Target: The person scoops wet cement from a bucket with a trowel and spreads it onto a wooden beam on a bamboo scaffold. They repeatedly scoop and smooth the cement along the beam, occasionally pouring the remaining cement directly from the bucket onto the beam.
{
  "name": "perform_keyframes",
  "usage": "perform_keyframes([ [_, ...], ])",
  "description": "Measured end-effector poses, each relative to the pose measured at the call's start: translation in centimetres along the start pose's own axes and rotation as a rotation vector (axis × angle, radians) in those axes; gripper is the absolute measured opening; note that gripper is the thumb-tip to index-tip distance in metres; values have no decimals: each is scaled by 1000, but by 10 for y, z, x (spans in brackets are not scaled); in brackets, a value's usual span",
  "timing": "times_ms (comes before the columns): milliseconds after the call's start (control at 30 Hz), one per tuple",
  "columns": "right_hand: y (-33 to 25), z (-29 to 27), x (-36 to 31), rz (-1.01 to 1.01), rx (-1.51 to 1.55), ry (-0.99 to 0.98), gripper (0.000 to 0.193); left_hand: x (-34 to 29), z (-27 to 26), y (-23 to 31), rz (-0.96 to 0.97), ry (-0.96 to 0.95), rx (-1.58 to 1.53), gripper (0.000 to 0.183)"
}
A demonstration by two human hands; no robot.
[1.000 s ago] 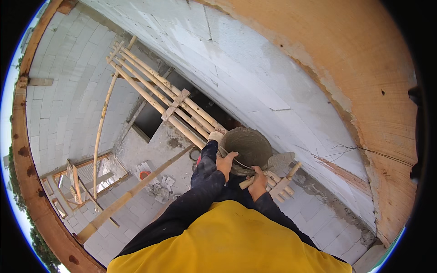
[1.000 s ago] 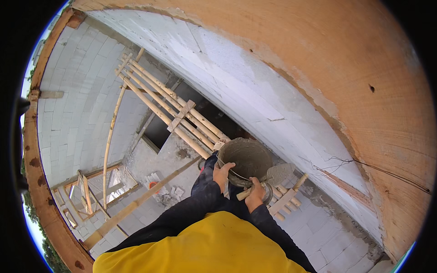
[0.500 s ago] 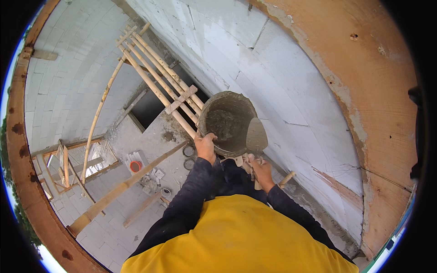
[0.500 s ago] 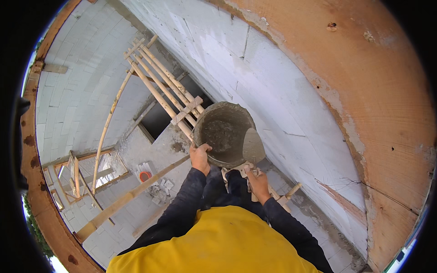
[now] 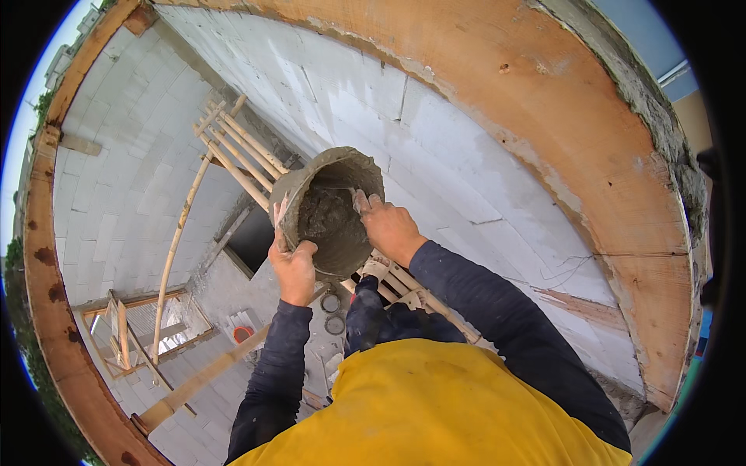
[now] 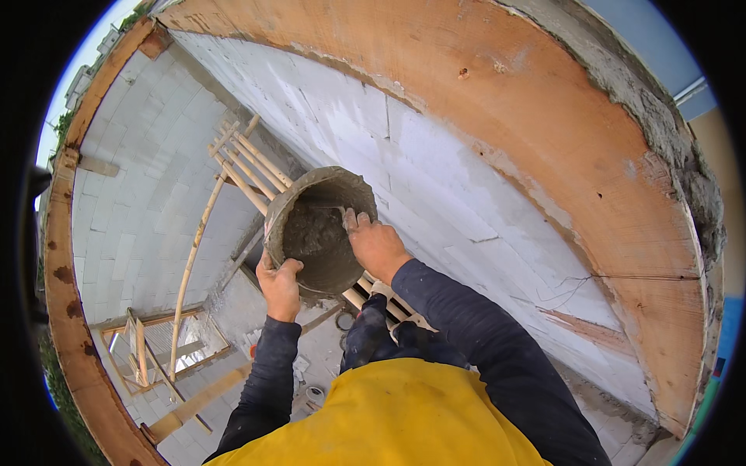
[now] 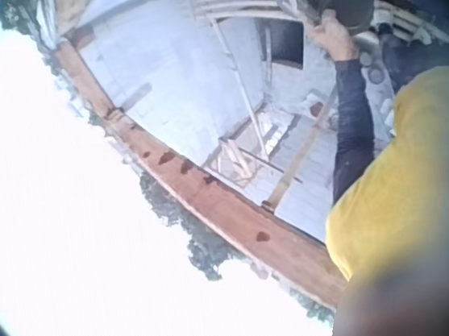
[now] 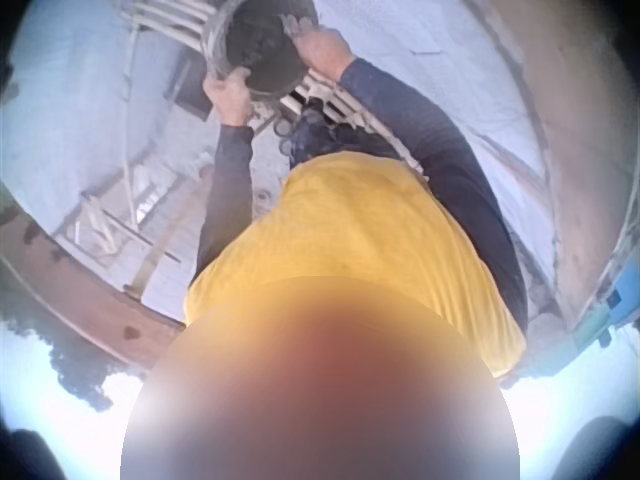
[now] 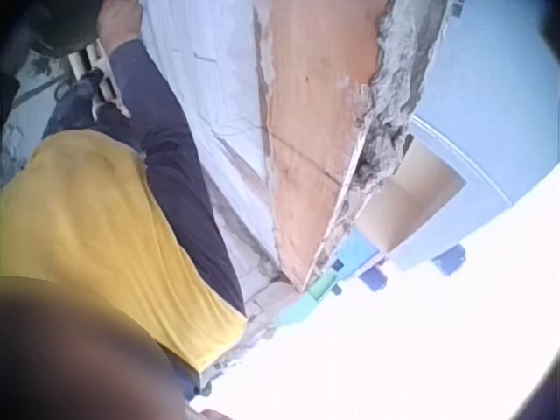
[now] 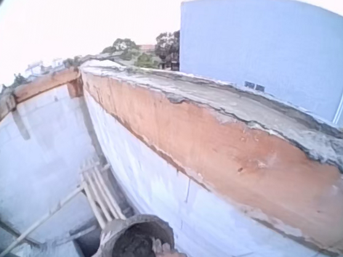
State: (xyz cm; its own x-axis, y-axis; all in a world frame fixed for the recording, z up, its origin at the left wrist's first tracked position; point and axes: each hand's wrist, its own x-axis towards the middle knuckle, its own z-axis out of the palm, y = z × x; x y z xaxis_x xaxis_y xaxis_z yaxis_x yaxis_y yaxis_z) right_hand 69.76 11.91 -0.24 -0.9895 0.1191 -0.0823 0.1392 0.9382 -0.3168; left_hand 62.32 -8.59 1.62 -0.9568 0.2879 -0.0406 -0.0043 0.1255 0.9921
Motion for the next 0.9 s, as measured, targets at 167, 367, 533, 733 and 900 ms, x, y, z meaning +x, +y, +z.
perform_keyframes([
  [167,-8,-31,-4,-92,-32,-78,49,6,-15,20,-47,-3,-24,80],
  [367,-4,-62,1,19,7,-70,36,-2,-5,57,179,-144,131,78],
  [533,2,-42,-21,131,276,-371,51,4,2,87,215,-287,173,79],
  [733,5,-31,-55,116,647,-485,59,0,1,95,77,-438,64,80],
  [900,23,-71,-74,15,604,-429,49,-8,19,110,-141,-265,-241,48],
])
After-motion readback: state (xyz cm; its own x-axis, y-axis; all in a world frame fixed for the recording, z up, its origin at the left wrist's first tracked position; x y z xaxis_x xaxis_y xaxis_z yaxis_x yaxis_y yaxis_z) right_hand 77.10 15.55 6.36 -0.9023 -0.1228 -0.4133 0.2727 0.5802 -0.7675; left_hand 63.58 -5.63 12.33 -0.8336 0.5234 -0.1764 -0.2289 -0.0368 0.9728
